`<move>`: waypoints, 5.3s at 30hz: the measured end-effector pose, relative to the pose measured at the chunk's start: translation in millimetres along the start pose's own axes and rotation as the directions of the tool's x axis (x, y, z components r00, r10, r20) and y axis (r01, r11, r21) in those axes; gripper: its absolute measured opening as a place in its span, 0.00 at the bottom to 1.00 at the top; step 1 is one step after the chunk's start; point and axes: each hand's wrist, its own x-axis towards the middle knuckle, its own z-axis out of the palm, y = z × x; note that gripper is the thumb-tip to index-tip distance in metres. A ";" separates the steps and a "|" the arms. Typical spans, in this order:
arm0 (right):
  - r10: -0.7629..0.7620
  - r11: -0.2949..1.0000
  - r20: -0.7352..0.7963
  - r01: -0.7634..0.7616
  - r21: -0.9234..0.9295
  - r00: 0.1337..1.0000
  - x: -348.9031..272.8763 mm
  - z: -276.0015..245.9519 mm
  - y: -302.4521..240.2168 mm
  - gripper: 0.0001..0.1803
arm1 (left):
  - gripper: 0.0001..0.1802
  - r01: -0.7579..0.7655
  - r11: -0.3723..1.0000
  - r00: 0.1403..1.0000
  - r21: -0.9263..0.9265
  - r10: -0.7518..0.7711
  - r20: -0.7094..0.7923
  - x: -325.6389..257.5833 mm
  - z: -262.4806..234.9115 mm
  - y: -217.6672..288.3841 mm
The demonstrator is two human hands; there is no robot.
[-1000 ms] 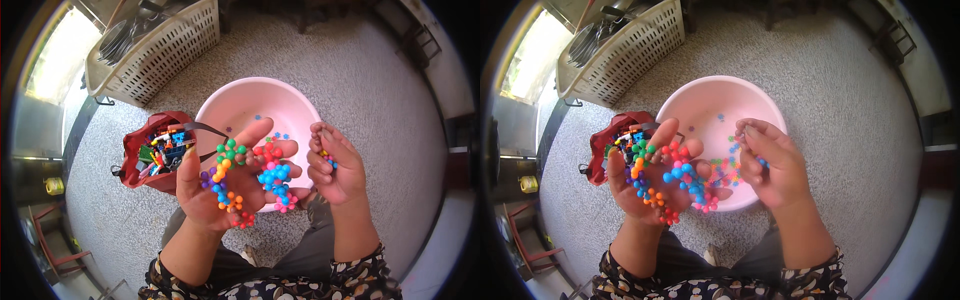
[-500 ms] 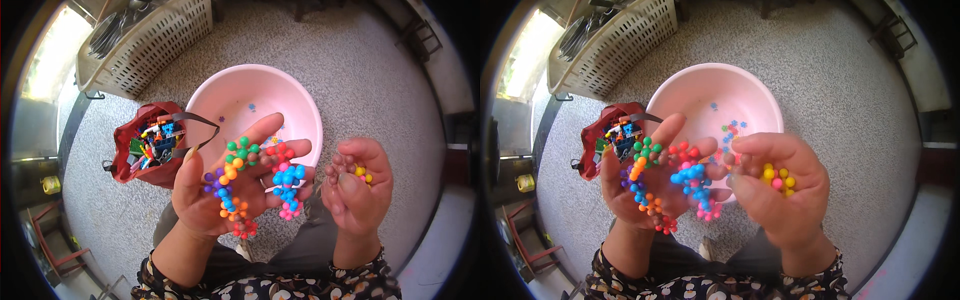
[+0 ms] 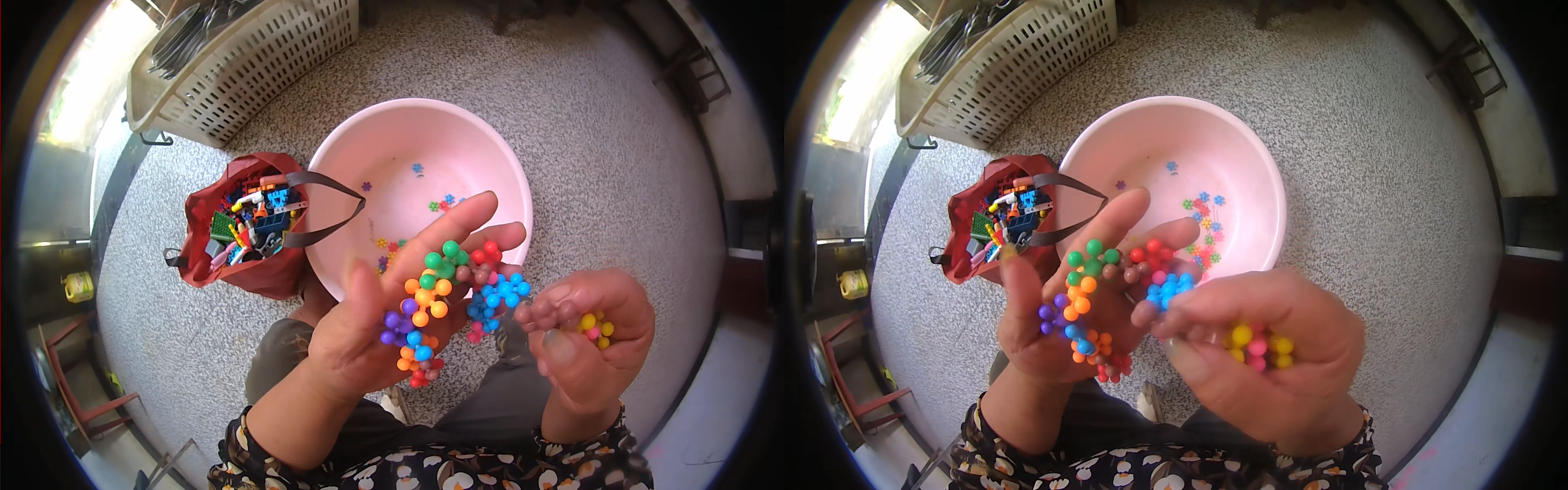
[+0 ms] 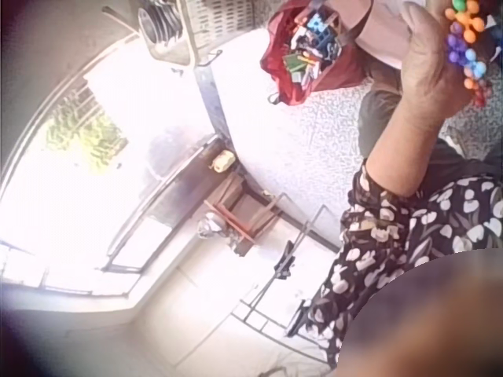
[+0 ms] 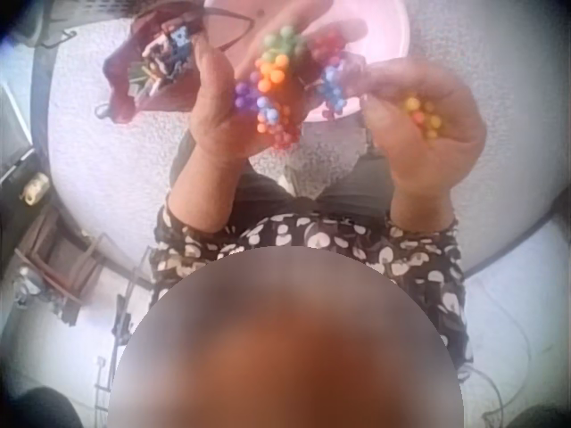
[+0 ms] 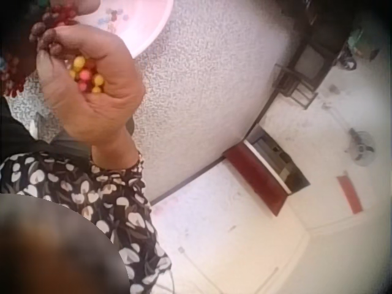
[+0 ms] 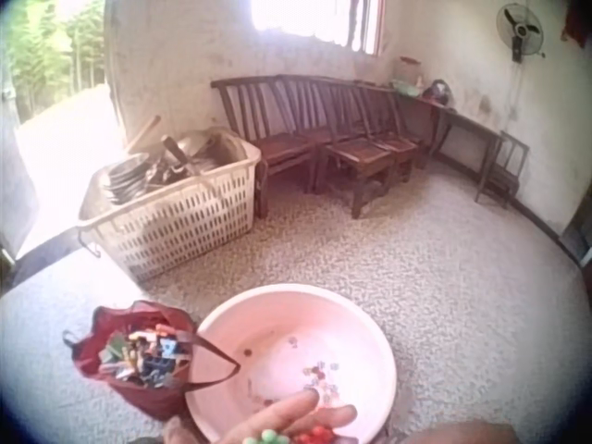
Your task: The recorder is assembling colorful plastic ball-and-socket toy pieces together by hand.
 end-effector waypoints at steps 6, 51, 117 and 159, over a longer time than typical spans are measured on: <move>-0.160 0.889 0.199 0.229 -0.396 0.967 2.5 -4.7 1.2 0.09 | 0.52 -0.043 0.974 0.999 0.224 0.045 -0.007 -8.4 0.8 2.2; -0.302 0.657 0.334 0.449 -0.606 0.893 3.1 13.8 9.1 0.15 | 0.40 -0.171 0.842 0.983 0.512 0.181 0.030 -13.6 -7.7 5.4; -0.283 0.532 0.359 0.457 -0.713 0.890 9.2 24.9 12.0 0.09 | 0.35 -0.087 0.996 0.984 0.018 0.089 -0.156 -9.3 0.9 -4.2; -0.288 0.588 0.402 0.492 -0.643 0.869 7.6 14.3 19.9 0.10 | 0.38 0.018 0.994 0.977 -0.105 -0.040 -0.208 -9.4 -2.1 1.5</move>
